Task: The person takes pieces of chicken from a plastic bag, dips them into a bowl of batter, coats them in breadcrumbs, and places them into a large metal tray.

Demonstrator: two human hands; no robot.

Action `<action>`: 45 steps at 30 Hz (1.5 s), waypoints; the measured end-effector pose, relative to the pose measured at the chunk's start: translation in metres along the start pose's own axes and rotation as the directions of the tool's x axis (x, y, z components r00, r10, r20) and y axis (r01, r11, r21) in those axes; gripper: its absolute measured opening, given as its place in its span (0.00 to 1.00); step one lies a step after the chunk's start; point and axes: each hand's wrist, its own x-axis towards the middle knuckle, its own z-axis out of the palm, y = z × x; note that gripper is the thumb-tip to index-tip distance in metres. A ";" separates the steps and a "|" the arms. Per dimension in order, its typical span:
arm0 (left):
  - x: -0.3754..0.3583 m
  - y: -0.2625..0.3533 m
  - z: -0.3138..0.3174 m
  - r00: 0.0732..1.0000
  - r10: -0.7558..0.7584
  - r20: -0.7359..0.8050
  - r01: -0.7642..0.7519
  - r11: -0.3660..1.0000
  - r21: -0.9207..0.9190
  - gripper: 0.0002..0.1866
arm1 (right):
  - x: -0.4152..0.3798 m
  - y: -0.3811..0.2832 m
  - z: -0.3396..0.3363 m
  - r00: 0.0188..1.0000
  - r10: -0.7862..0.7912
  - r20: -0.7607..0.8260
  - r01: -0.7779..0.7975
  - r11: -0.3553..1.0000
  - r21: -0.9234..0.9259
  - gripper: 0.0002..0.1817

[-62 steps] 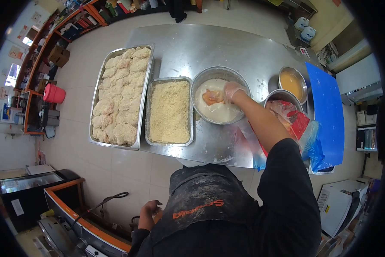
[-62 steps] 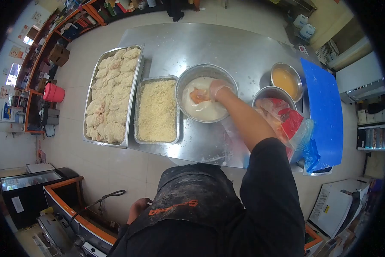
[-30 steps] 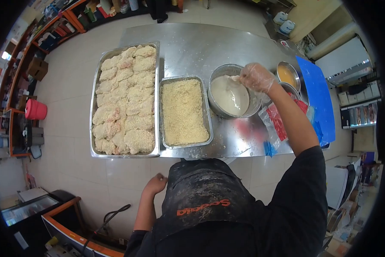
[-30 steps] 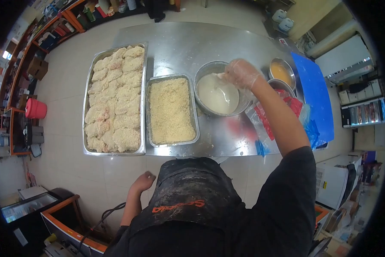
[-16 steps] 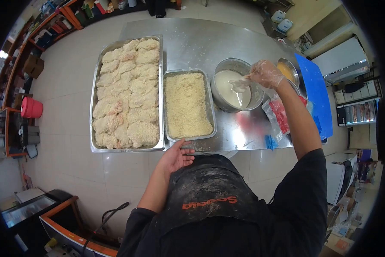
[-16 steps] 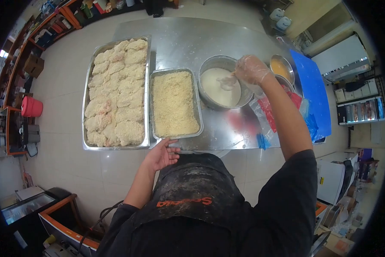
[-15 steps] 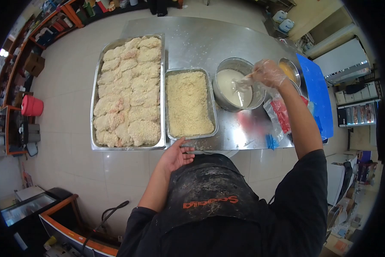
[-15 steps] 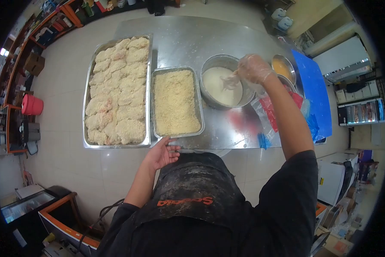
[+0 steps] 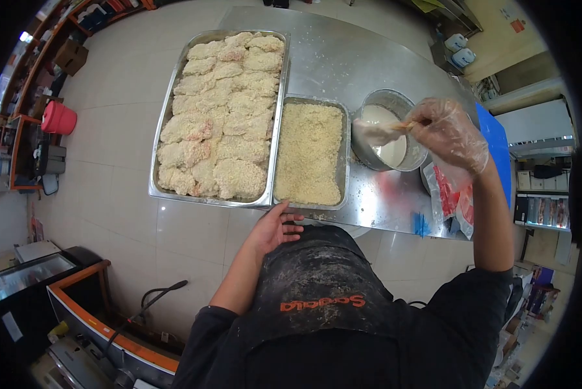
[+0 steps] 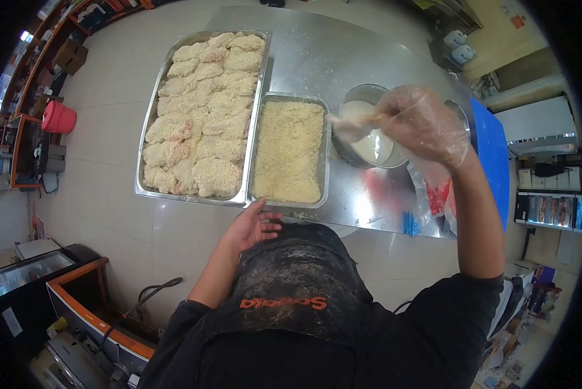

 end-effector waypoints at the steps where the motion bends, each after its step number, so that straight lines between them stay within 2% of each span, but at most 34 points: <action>1: -0.006 -0.001 -0.001 1.000 0.011 -0.016 -0.010 0.999 0.050 0.26 | 0.003 -0.006 0.006 0.998 -0.002 0.061 -0.001 0.999 0.035 0.08; 3: -0.019 -0.004 -0.004 0.998 0.037 -0.050 -0.029 0.988 0.150 0.27 | 0.012 -0.014 0.027 0.984 -0.013 0.180 -0.006 0.994 0.108 0.08; 5: -0.028 -0.013 -0.016 0.990 0.093 -0.108 -0.063 0.966 0.251 0.26 | 0.028 -0.015 0.066 0.947 -0.042 0.319 0.015 0.996 0.087 0.09; 7: -0.038 -0.025 -0.031 0.981 0.142 -0.135 -0.096 0.950 0.298 0.25 | 0.050 0.013 0.140 0.911 -0.078 0.404 0.077 0.997 0.019 0.11; 8: -0.044 -0.030 -0.039 0.977 0.164 -0.134 -0.119 0.948 0.295 0.25 | 0.068 0.025 0.179 0.874 0.039 0.484 0.068 0.977 -0.200 0.12; 9: -0.047 -0.034 -0.043 0.973 0.188 -0.133 -0.142 0.946 0.292 0.25 | 0.082 0.029 0.209 0.830 0.168 0.532 0.078 0.909 -0.409 0.16; 11: -0.057 -0.035 -0.042 0.971 0.195 -0.138 -0.151 0.949 0.276 0.24 | 0.093 0.027 0.239 0.958 0.007 0.287 0.062 0.971 -0.230 0.30; 12: -0.059 -0.035 -0.041 0.969 0.200 -0.142 -0.157 0.951 0.265 0.24 | 0.100 0.025 0.249 0.988 -0.060 0.145 0.080 0.988 -0.134 0.39; 15: -0.055 -0.036 -0.037 0.968 0.200 -0.152 -0.157 0.954 0.255 0.23 | 0.121 -0.004 0.257 0.932 0.108 0.345 -0.012 0.963 -0.268 0.58; 18: -0.045 -0.033 -0.025 0.971 0.195 -0.140 -0.147 0.943 0.298 0.23 | 0.136 -0.022 0.248 0.853 0.204 0.480 -0.083 0.962 -0.262 0.59; 19: -0.040 -0.033 -0.020 0.970 0.203 -0.134 -0.156 0.942 0.297 0.23 | 0.139 -0.024 0.246 0.840 0.228 0.493 -0.103 0.958 -0.269 0.56; 22: -0.027 -0.022 -0.004 0.969 0.227 -0.100 -0.192 0.942 0.274 0.24 | 0.150 0.030 0.291 0.901 0.027 0.433 0.053 0.983 -0.173 0.46; 23: -0.023 -0.018 0.002 0.969 0.232 -0.084 -0.207 0.950 0.234 0.24 | 0.147 0.035 0.284 0.871 0.058 0.487 -0.044 0.998 -0.039 0.42; 25: -0.018 -0.015 0.006 0.970 0.235 -0.066 -0.221 0.960 0.171 0.25 | 0.140 0.038 0.257 0.794 0.091 0.601 -0.259 0.945 0.200 0.35; 28: -0.011 -0.009 0.007 0.972 0.229 -0.052 -0.219 0.965 0.145 0.25 | 0.124 0.072 0.291 0.891 -0.066 0.449 -0.146 0.895 0.422 0.30; 30: -0.008 -0.009 0.003 0.973 0.227 -0.045 -0.217 0.962 0.163 0.24 | 0.102 -0.006 0.225 0.797 0.116 0.593 -0.286 0.937 0.201 0.28; 32: -0.008 -0.007 0.004 0.973 0.226 -0.051 -0.213 0.960 0.184 0.25 | 0.081 -0.011 0.242 0.822 -0.067 0.566 -0.056 0.979 0.197 0.27; 35: -0.009 -0.005 0.005 0.973 0.222 -0.069 -0.203 0.957 0.209 0.25 | 0.056 -0.021 0.268 0.847 -0.295 0.443 0.170 0.938 0.301 0.27; 38: -0.010 -0.001 0.008 0.972 0.217 -0.087 -0.193 0.955 0.226 0.25 | 0.067 -0.015 0.279 0.886 -0.341 0.315 0.298 0.938 0.177 0.40; 39: -0.012 -0.002 0.007 0.972 0.212 -0.099 -0.185 0.955 0.230 0.25 | 0.079 -0.022 0.267 0.895 -0.191 0.404 0.192 0.981 0.037 0.45; 41: -0.012 -0.002 0.008 0.971 0.218 -0.100 -0.187 0.950 0.251 0.24 | 0.104 -0.041 0.231 0.846 0.130 0.518 0.008 0.967 -0.256 0.55; 43: -0.012 0.000 0.012 0.971 0.206 -0.122 -0.170 0.953 0.252 0.24 | 0.092 -0.035 0.281 0.949 0.115 0.292 -0.024 0.954 -0.299 0.59; 45: -0.009 0.003 0.011 0.973 0.188 -0.135 -0.154 0.961 0.230 0.25 | 0.096 -0.045 0.280 0.933 0.170 0.318 -0.061 0.943 -0.326 0.57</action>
